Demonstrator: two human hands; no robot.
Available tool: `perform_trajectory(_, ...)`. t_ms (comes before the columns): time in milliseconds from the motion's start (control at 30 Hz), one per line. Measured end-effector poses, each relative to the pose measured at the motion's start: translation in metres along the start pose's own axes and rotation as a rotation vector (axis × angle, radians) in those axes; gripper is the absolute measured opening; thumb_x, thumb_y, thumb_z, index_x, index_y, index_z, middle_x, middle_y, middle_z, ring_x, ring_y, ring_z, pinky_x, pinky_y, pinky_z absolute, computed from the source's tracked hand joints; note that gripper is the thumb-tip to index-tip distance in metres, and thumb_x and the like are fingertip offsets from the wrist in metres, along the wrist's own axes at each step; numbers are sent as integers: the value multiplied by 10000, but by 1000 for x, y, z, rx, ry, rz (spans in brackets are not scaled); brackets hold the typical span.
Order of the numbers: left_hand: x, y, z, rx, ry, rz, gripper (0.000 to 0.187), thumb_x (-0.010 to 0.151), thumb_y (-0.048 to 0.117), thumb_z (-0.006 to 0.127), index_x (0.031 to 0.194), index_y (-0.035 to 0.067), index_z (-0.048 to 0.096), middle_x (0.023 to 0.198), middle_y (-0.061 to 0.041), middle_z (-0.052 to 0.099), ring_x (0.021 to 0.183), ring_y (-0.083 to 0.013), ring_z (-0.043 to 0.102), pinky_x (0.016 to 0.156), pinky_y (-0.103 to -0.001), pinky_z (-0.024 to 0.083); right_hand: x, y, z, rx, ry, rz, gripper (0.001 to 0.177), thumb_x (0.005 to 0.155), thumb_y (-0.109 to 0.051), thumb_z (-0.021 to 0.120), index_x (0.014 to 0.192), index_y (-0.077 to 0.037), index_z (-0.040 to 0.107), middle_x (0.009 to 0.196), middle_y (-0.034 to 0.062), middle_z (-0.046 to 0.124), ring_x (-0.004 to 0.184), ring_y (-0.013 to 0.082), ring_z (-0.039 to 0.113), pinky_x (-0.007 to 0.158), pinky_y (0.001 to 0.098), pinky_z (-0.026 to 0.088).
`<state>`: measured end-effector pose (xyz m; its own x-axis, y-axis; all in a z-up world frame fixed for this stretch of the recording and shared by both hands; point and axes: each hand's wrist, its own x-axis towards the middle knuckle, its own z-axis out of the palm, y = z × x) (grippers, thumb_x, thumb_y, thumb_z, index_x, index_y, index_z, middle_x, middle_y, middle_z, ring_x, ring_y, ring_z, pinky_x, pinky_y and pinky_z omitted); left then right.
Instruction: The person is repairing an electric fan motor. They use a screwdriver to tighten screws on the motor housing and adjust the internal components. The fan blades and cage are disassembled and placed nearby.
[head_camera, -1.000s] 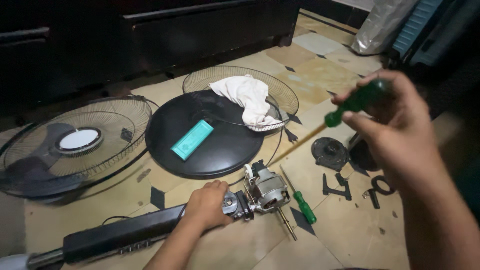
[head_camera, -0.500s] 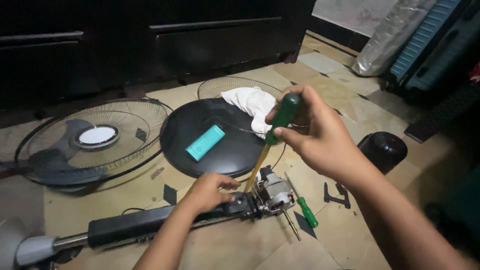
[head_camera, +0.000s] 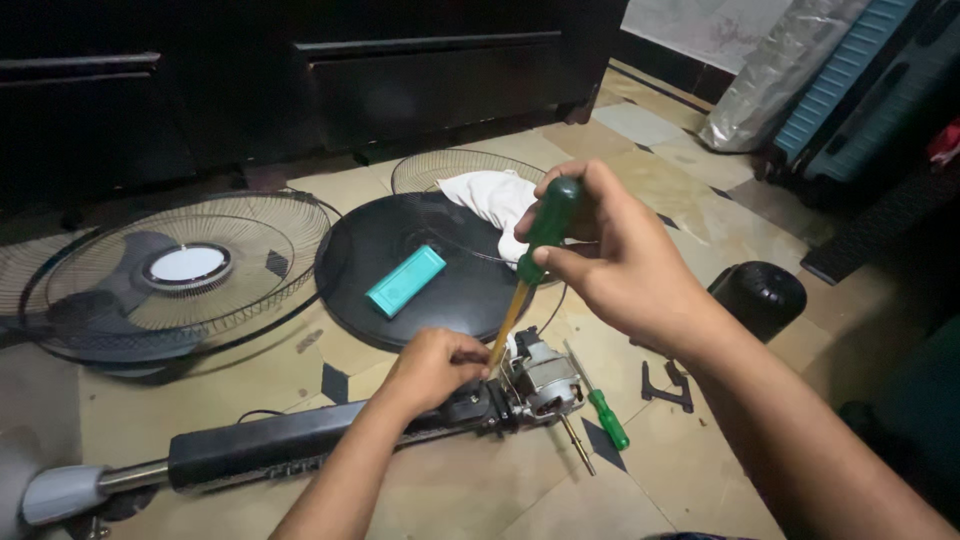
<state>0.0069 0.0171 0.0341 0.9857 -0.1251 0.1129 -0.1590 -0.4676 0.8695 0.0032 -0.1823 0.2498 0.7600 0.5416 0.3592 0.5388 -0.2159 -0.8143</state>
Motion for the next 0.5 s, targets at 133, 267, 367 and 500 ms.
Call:
perform_trajectory(133, -2, 7, -1, 24, -2, -4, 235, 785, 90, 793, 1019, 78, 804, 888, -97, 811, 796, -155, 782, 748, -300, 583, 2, -3, 0, 21, 13, 67, 424, 877, 78, 629, 1233, -82, 464, 1111, 73, 688, 1061, 172, 710, 857, 330, 612)
perform_trajectory(267, -4, 12, -3, 83, 2, -10, 236, 787, 111, 798, 1022, 92, 802, 878, -98, 802, 778, -166, 774, 734, -307, 576, 2, -2, -1, 35, -7, 45, 424, 881, 91, 615, 1239, -81, 467, 1122, 78, 690, 1074, 172, 698, 870, 333, 605)
perform_trajectory(367, -5, 14, -4, 102, -10, -10, 220, 794, 118, 790, 1012, 99, 807, 863, -100, 802, 763, -180, 779, 723, -313, 575, 3, 2, -1, 46, -20, 33, 441, 878, 103, 609, 1249, -86, 461, 1132, 80, 690, 1083, 173, 692, 897, 335, 595)
perform_trajectory(500, -5, 12, -4, 134, 12, 36, 232, 784, 124, 801, 1015, 99, 801, 872, -108, 794, 767, -197, 780, 718, -320, 577, 7, 11, -5, 37, -24, 29, 454, 870, 113, 614, 1247, -89, 460, 1140, 80, 692, 1097, 173, 690, 903, 344, 587)
